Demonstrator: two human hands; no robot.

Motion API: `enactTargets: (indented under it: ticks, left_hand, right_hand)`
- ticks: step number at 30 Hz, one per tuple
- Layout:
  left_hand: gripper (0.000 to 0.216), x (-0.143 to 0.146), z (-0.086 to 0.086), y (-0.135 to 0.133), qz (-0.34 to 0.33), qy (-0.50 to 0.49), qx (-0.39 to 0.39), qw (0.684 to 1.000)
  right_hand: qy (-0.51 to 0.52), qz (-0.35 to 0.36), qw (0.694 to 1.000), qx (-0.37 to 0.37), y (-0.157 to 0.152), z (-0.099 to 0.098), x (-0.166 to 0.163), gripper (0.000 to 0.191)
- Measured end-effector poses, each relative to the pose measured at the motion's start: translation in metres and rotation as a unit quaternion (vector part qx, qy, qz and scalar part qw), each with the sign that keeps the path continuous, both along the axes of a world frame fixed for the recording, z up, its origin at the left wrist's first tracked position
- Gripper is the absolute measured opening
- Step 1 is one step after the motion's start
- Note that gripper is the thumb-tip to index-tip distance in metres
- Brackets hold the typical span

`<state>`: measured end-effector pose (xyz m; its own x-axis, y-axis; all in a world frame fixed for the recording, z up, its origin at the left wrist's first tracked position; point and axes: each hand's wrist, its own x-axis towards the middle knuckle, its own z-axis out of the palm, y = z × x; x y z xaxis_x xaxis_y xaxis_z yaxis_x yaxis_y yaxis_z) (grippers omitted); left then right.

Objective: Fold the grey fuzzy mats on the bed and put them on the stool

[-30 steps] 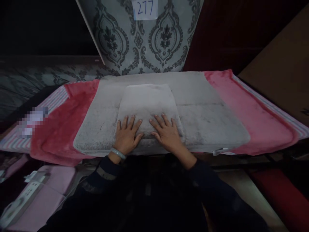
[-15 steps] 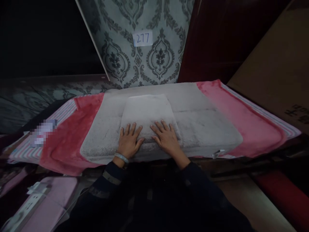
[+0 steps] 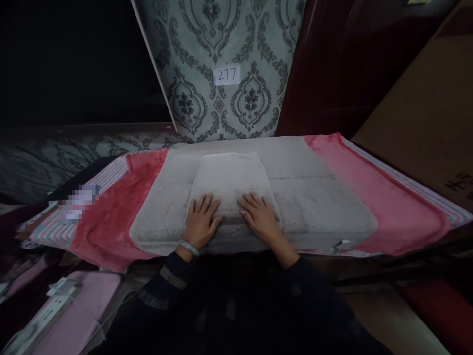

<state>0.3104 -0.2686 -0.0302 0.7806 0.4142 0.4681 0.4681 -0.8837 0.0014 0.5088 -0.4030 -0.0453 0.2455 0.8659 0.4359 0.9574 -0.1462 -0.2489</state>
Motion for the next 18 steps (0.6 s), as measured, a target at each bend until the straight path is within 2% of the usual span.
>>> enactTargets:
  ticks: [4, 6, 9, 11, 14, 18]
  left_hand:
    - [0.047, 0.008, 0.009, -0.02, -0.045, -0.04, 0.016, 0.998]
    - [0.049, 0.018, 0.007, -0.035, -0.087, -0.031, 0.015, 0.996]
    - [0.057, 0.034, -0.005, -0.051, -0.108, 0.007, 0.004, 0.994]
    - [0.061, 0.04, -0.015, -0.056, -0.097, 0.019, 0.003, 0.995]
    - [0.06, 0.041, -0.024, -0.054, -0.091, 0.014, 0.008, 0.996]
    - [0.059, 0.038, -0.025, -0.052, -0.097, 0.004, 0.007, 0.995]
  right_hand:
    - [0.048, -0.017, 0.996, 0.07, -0.01, 0.012, 0.013, 0.046]
    - [0.05, 0.004, 0.996, 0.07, -0.013, 0.014, 0.017, 0.046]
    - [0.022, 0.034, 0.999, 0.013, -0.013, 0.006, 0.017, 0.047]
    - [-0.005, 0.018, 1.0, -0.015, -0.015, -0.002, 0.017, 0.049]
    - [-0.014, -0.02, 1.0, -0.014, -0.021, -0.012, 0.022, 0.051]
    - [0.014, -0.057, 0.998, 0.011, -0.033, -0.02, 0.032, 0.052]
